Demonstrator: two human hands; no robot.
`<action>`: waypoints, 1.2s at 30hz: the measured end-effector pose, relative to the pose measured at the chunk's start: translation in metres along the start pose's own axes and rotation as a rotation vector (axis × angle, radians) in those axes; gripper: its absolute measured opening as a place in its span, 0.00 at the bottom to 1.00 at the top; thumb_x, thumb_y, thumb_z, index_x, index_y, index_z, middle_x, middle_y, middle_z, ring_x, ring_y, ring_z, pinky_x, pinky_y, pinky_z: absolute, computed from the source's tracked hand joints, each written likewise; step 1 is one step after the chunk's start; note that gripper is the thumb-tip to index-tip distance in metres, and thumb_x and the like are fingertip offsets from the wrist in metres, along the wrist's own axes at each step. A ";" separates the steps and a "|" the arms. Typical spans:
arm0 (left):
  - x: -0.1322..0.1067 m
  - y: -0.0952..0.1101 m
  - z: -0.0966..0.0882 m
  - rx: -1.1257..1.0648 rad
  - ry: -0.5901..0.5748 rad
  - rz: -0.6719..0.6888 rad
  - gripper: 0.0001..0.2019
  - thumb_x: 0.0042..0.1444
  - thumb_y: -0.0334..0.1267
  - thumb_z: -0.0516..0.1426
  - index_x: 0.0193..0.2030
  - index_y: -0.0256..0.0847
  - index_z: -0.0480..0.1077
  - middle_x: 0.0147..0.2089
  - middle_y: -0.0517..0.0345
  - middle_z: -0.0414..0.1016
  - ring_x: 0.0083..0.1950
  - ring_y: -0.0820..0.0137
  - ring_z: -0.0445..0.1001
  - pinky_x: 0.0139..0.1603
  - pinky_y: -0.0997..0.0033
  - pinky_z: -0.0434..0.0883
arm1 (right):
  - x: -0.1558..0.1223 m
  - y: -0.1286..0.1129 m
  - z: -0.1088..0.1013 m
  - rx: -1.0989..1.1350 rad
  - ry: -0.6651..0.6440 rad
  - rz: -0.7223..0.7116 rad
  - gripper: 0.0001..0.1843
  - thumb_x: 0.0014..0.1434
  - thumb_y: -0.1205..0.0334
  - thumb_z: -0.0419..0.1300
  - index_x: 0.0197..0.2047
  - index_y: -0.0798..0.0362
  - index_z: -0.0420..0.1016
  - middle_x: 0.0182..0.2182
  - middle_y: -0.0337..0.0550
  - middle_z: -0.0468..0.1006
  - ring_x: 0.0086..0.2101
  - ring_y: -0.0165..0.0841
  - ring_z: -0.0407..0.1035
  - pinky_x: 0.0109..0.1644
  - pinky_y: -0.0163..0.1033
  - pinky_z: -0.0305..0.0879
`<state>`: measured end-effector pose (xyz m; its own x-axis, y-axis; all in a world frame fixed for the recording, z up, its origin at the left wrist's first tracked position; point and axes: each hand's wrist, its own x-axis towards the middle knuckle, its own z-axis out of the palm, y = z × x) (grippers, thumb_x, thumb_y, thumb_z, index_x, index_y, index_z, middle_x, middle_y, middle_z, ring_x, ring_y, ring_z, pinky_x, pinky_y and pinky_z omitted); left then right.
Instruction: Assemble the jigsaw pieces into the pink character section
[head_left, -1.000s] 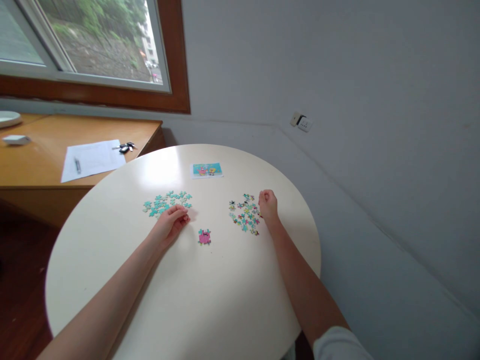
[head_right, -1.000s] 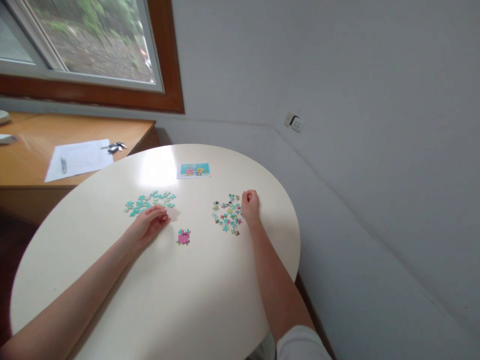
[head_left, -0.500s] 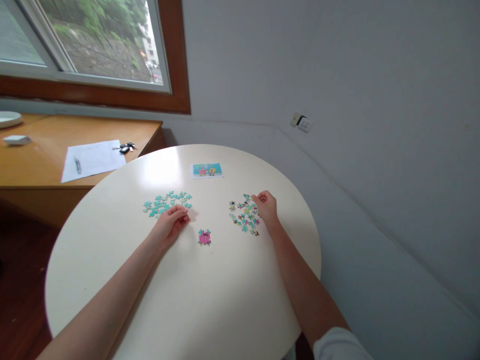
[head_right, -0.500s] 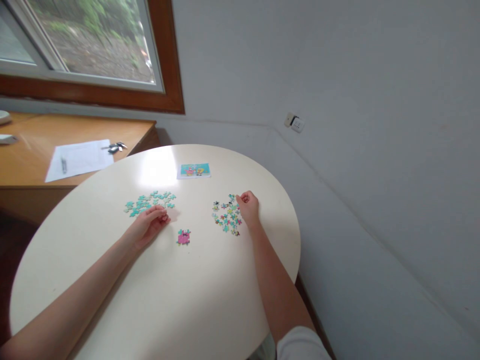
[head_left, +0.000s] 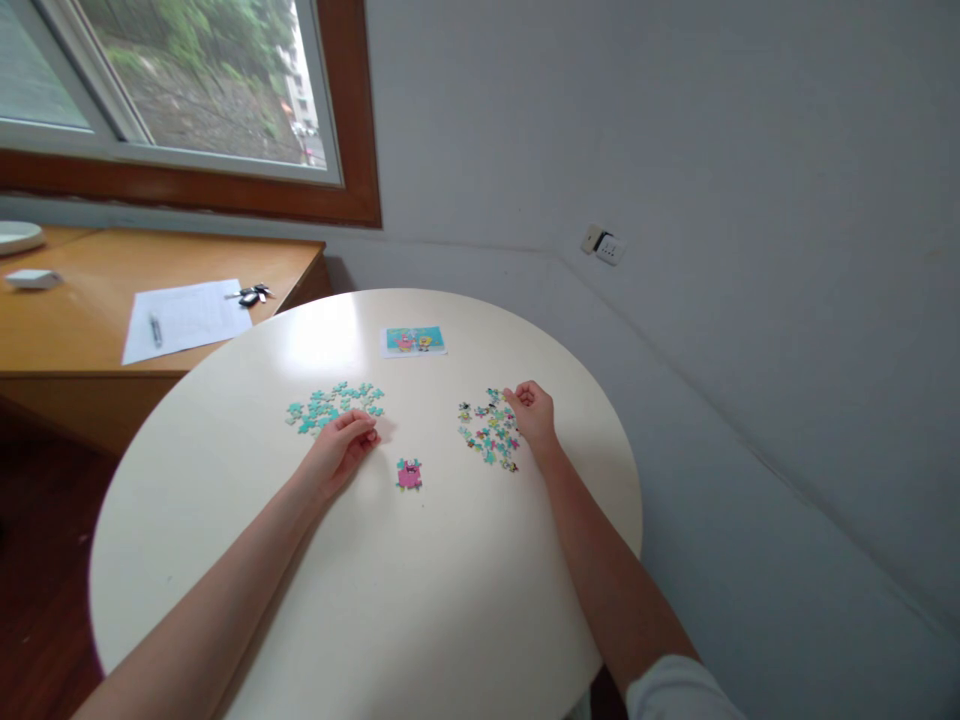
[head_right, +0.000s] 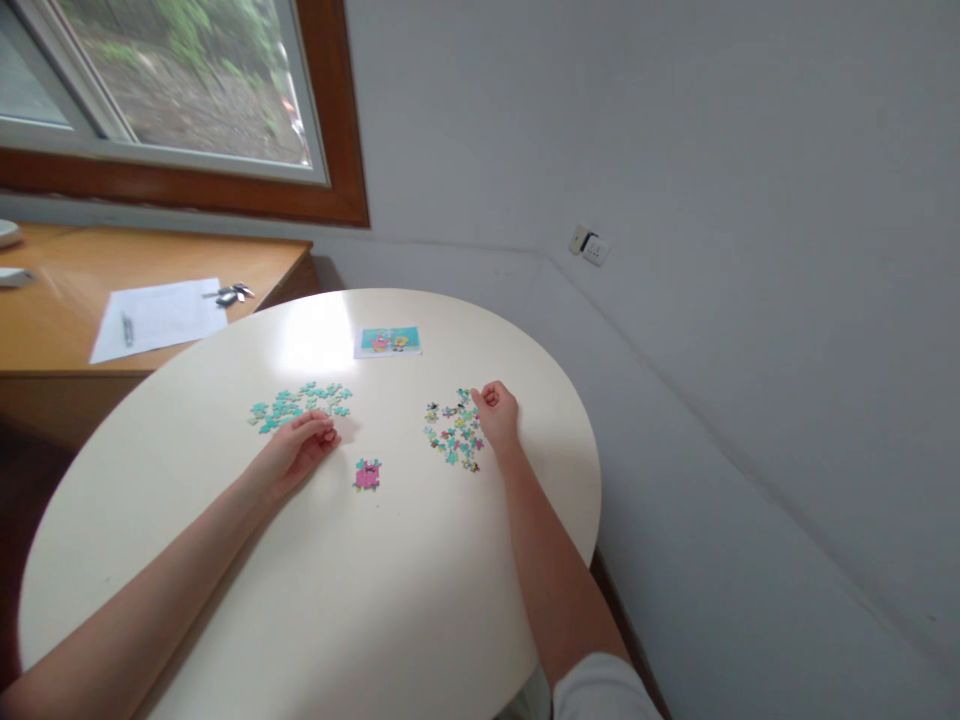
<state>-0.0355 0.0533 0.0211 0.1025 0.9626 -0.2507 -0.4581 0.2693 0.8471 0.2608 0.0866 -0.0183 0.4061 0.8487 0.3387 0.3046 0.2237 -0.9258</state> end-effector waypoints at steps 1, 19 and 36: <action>0.000 0.000 0.000 -0.001 -0.001 0.000 0.13 0.29 0.33 0.68 0.21 0.36 0.68 0.18 0.64 0.65 0.23 0.79 0.65 0.28 0.79 0.66 | 0.000 0.000 0.000 0.002 0.003 -0.004 0.15 0.44 0.54 0.60 0.21 0.50 0.58 0.14 0.28 0.56 0.17 0.24 0.52 0.21 0.32 0.48; 0.000 0.000 -0.001 0.015 0.001 0.005 0.12 0.31 0.33 0.67 0.21 0.36 0.68 0.18 0.64 0.65 0.23 0.78 0.65 0.29 0.77 0.66 | -0.002 -0.008 -0.002 -0.148 0.042 0.040 0.27 0.38 0.42 0.65 0.15 0.51 0.53 0.12 0.29 0.55 0.17 0.23 0.48 0.21 0.33 0.47; 0.001 0.001 -0.002 0.014 0.005 -0.009 0.13 0.30 0.33 0.68 0.21 0.36 0.68 0.18 0.63 0.65 0.23 0.78 0.65 0.29 0.78 0.67 | 0.009 0.007 -0.009 -0.123 0.136 0.052 0.25 0.58 0.40 0.42 0.19 0.49 0.54 0.16 0.34 0.59 0.20 0.28 0.54 0.27 0.36 0.53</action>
<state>-0.0379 0.0547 0.0203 0.1021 0.9600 -0.2607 -0.4447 0.2784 0.8513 0.2743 0.0918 -0.0200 0.5343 0.7830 0.3184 0.3796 0.1142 -0.9181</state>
